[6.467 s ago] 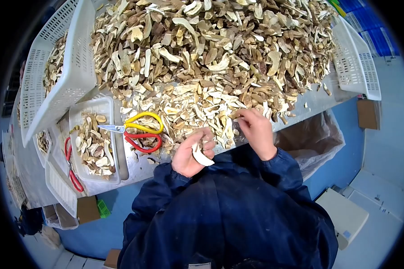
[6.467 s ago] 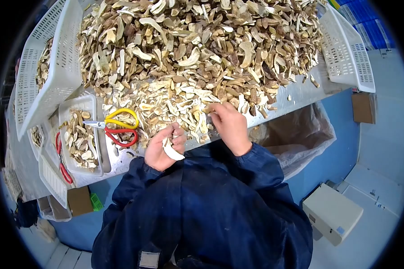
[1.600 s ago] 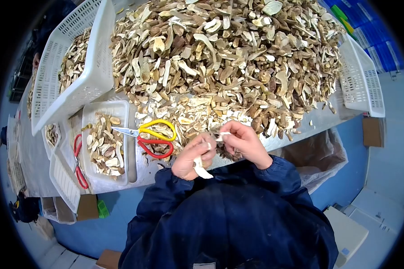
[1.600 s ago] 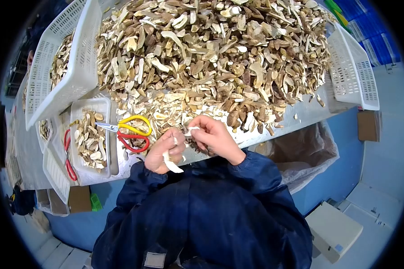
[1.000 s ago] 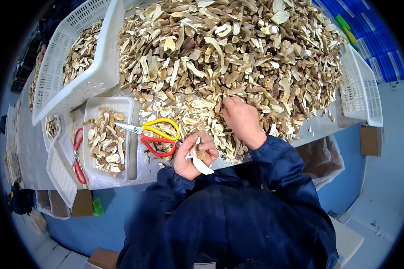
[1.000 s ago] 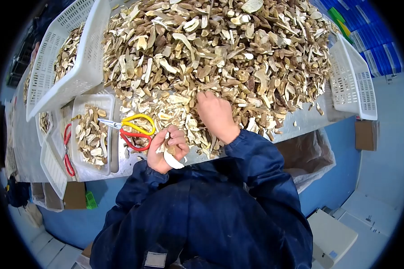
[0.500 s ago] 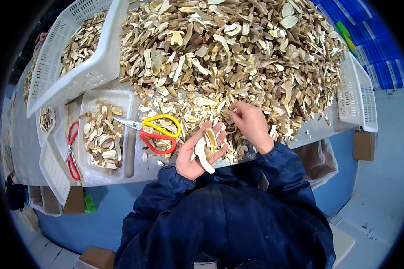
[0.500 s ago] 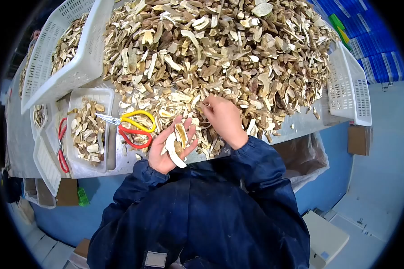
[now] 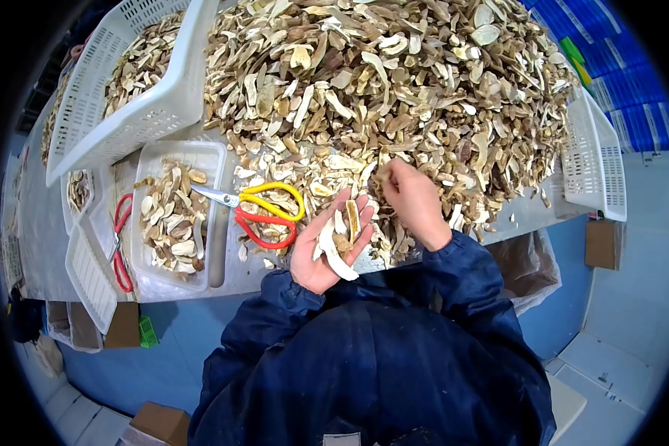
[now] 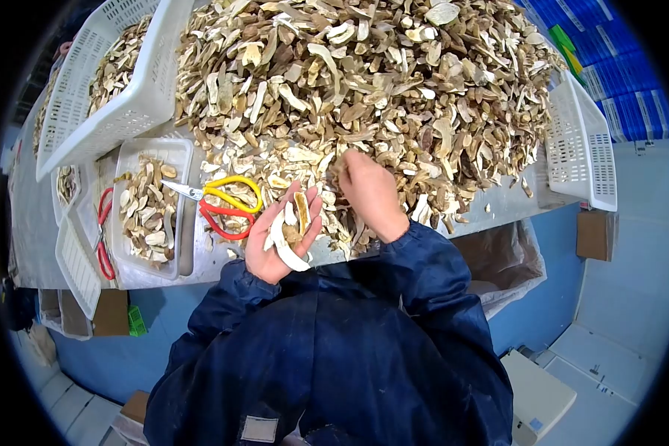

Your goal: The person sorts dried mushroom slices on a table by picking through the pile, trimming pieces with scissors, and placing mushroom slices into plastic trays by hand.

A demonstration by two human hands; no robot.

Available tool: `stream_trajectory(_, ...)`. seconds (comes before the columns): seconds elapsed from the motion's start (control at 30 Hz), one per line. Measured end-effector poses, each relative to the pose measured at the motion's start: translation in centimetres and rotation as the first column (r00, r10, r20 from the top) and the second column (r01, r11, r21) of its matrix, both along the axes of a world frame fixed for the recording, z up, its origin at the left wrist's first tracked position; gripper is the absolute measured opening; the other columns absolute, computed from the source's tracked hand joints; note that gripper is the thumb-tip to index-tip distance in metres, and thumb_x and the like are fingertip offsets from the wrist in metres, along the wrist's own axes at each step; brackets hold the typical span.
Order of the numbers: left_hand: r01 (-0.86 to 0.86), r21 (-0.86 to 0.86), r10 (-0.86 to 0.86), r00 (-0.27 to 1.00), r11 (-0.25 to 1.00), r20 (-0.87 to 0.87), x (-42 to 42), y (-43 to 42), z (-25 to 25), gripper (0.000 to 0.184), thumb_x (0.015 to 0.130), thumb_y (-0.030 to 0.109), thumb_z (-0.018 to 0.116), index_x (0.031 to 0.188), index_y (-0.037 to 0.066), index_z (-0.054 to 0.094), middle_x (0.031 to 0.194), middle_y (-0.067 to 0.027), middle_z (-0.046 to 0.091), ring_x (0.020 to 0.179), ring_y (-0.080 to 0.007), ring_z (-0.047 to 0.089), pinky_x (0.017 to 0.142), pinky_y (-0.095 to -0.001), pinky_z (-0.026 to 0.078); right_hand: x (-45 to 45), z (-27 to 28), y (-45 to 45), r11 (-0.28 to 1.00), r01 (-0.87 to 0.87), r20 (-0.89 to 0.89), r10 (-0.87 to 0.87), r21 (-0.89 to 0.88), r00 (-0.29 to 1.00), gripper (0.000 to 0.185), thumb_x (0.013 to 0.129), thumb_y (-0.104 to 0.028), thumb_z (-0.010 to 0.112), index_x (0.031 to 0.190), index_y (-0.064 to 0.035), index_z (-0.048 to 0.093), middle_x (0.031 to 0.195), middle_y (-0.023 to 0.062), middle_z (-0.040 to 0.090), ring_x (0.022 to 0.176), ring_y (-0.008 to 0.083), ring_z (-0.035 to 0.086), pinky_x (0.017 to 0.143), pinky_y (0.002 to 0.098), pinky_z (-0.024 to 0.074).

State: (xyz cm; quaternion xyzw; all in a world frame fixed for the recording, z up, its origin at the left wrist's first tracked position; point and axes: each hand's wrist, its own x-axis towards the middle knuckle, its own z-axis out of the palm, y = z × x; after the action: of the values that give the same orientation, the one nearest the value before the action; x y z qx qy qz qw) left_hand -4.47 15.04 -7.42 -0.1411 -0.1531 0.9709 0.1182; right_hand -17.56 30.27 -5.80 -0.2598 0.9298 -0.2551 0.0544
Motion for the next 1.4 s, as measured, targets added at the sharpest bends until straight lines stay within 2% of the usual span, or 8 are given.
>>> stream_trajectory(0.07, 0.001, -0.011, -0.001, 1.000, 1.000, 0.017, 0.0, 0.0, 0.3, 0.038, 0.100, 0.019, 0.037, 0.137, 0.013, 0.043, 0.139, -0.0113, 0.045, 0.130, -0.0258, 0.041, 0.110, -0.0443, 0.032, -0.4, 0.6, 0.6, 0.986, 0.020, 0.004, -0.020, -0.167, 1.000, 0.019, 0.081, -0.009, 0.058, 0.099, -0.0030, 0.058, 0.074, 0.0120, 0.062, 0.062, 0.0266, 0.061, 0.057, 0.0375, 0.0471)
stream_trajectory(0.23, 0.022, -0.117, -0.019, 1.000, 0.993, 0.024, 0.0, 0.3, 0.2, 0.039, 0.099, 0.020, 0.040, 0.138, 0.012, 0.040, 0.135, -0.0100, 0.048, 0.128, -0.0236, 0.043, 0.110, -0.0426, 0.032, 1.3, 3.5, 1.3, 0.832, 0.341, 0.746, 0.124, -0.437, 0.654, 0.015, 0.082, -0.014, 0.065, 0.088, -0.0004, 0.062, 0.065, -0.0023, 0.054, 0.055, 0.0037, 0.048, 0.049, 0.0222, 0.0378)
stream_trajectory(0.4, 0.064, -0.254, -0.052, 0.997, 0.965, 0.054, 0.5, 1.1, -0.5, 0.041, 0.098, 0.019, 0.042, 0.139, 0.012, 0.039, 0.130, -0.0092, 0.050, 0.120, -0.0206, 0.050, 0.105, -0.0402, 0.037, 4.6, 3.6, -0.4, 0.947, -0.073, 0.210, 0.144, -0.312, 0.967, 0.014, 0.079, -0.016, 0.067, 0.081, -0.0025, 0.063, 0.074, 0.0104, 0.064, 0.063, 0.0249, 0.064, 0.056, 0.0333, 0.0485)
stream_trajectory(0.67, -0.029, -0.173, 0.045, 0.995, 0.984, 0.089, 0.5, 0.7, -0.1, 0.037, 0.096, 0.013, 0.043, 0.133, 0.009, 0.044, 0.137, -0.0109, 0.046, 0.128, -0.0225, 0.043, 0.110, -0.0414, 0.032, 3.4, 4.7, -0.2, 0.825, 0.267, 0.630, 0.134, -0.499, 0.765, 0.010, 0.086, -0.007, 0.059, 0.085, 0.0017, 0.063, 0.068, 0.0008, 0.062, 0.061, 0.0070, 0.060, 0.055, 0.0218, 0.0459)
stream_trajectory(0.8, -0.116, -0.095, 0.126, 0.986, 0.989, 0.111, 1.2, -0.5, 0.4, 0.034, 0.095, 0.011, 0.044, 0.129, 0.009, 0.048, 0.138, -0.0120, 0.046, 0.130, -0.0245, 0.041, 0.110, -0.0410, 0.031, 1.2, 5.4, 0.5, 0.988, -0.052, 0.515, 0.119, -0.143, 0.849, 0.014, 0.083, -0.014, 0.062, 0.090, -0.0019, 0.065, 0.070, 0.0061, 0.065, 0.056, 0.0126, 0.060, 0.056, 0.0247, 0.0467)
stream_trajectory(1.0, -0.010, 0.008, 0.009, 0.988, 1.000, 0.151, 1.2, -1.1, 0.3, 0.017, 0.096, 0.016, 0.049, 0.110, 0.012, 0.057, 0.099, -0.0021, 0.055, 0.085, -0.0137, 0.051, 0.059, -0.0241, 0.047, -1.2, -0.2, -3.1, 0.985, -0.175, -0.181, 0.173, 0.004, 0.968, 0.020, 0.080, -0.016, 0.061, 0.098, -0.0072, 0.064, 0.073, 0.0153, 0.065, 0.064, 0.0325, 0.063, 0.056, 0.0406, 0.0506)
stream_trajectory(1.13, 0.027, -0.031, -0.024, 0.995, 0.999, 0.102, 1.8, -1.1, -0.4, 0.016, 0.095, 0.013, 0.050, 0.108, 0.013, 0.059, 0.095, -0.0007, 0.052, 0.083, -0.0122, 0.048, 0.054, -0.0214, 0.043, -2.0, -1.4, -4.1, 0.949, -0.230, -0.183, 0.271, 0.216, 0.945, 0.019, 0.080, -0.014, 0.060, 0.097, -0.0064, 0.062, 0.070, 0.0151, 0.063, 0.063, 0.0316, 0.064, 0.056, 0.0415, 0.0508)
stream_trajectory(1.4, 0.095, -0.531, -0.049, 0.994, 0.842, 0.101, -0.3, -0.8, 0.9, 0.042, 0.095, 0.013, 0.050, 0.136, 0.007, 0.040, 0.096, 0.0003, 0.051, 0.080, -0.0085, 0.046, 0.054, -0.0174, 0.039, 1.2, 2.0, -1.9, 0.883, 0.088, 0.523, 0.190, -0.461, 0.831, 0.011, 0.085, -0.013, 0.061, 0.087, -0.0027, 0.063, 0.058, 0.0041, 0.054, 0.054, 0.0077, 0.051, 0.049, 0.0258, 0.0402)
